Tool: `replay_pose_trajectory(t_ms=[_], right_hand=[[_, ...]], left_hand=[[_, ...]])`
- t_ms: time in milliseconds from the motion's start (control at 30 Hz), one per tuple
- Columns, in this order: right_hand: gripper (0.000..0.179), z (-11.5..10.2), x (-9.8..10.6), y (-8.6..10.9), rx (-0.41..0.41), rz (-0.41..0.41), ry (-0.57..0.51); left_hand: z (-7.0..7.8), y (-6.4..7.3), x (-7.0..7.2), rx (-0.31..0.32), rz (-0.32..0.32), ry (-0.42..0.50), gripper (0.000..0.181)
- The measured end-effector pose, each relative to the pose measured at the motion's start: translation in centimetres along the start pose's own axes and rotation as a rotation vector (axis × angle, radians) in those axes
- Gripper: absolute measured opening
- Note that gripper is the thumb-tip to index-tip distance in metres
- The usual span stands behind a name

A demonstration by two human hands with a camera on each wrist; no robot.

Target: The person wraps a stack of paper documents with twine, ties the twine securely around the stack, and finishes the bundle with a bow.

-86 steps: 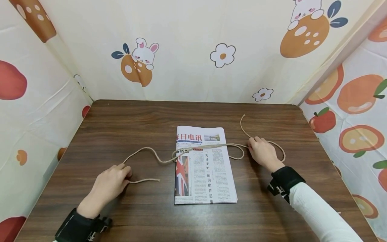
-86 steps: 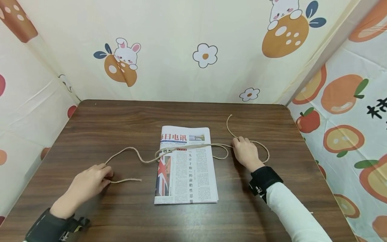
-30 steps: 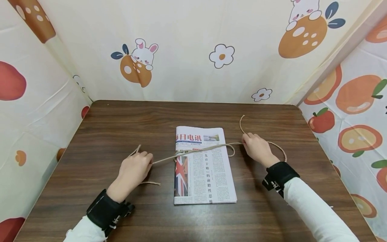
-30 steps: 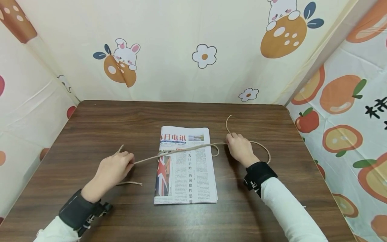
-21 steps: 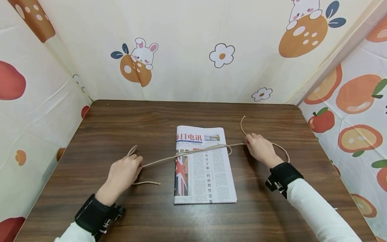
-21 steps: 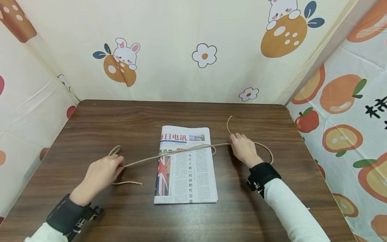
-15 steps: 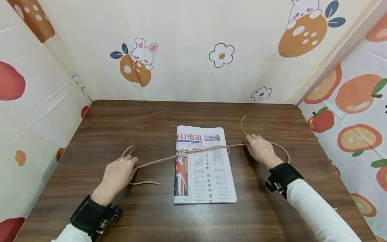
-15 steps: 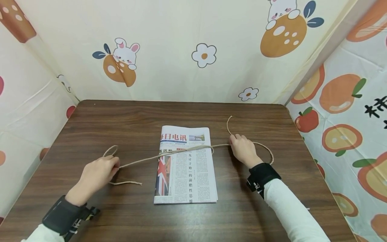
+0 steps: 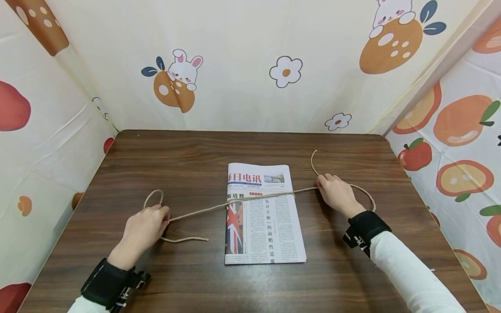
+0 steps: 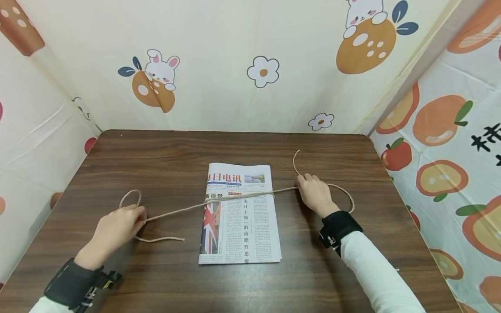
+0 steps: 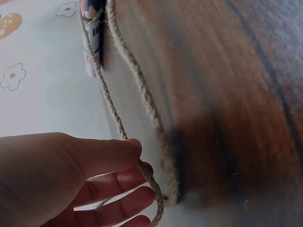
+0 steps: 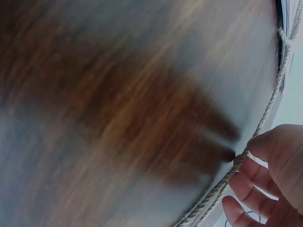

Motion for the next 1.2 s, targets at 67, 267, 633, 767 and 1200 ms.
replay_pose_trajectory(t_ms=[67,267,633,767,1200], right_hand=[[0.014,-0.1,0.1,0.0,0.005,0.013,0.002],[0.018,-0.7,0.6,0.0,0.044,0.076,0.007],[0.011,-3.8,0.5,-0.8,0.136,0.060,-0.056],[0.012,-4.9,-0.1,-1.0,0.155,0.032,-0.064],[0.007,-6.1,-0.6,-1.3,0.165,0.040,-0.041]], left_hand=[[0.1,0.0,-0.1,-0.002,0.000,-0.004,0.014],[1.0,-0.5,0.1,-0.017,0.019,-0.008,0.016],[5.9,-3.7,0.9,-0.113,0.103,0.025,0.018],[8.2,-5.1,0.5,-0.153,0.122,0.048,0.017],[11.2,-7.7,-1.6,-0.154,0.069,0.053,0.015]])
Point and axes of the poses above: each hand's wrist, its own y-axis away from the middle knuckle, its own x-axis out of the back of the hand, z = x × y, the point moved 7 cm from there along -y, towards the middle knuckle, and after that the axes turned 1 degree about -x, right-handed, at the moved point
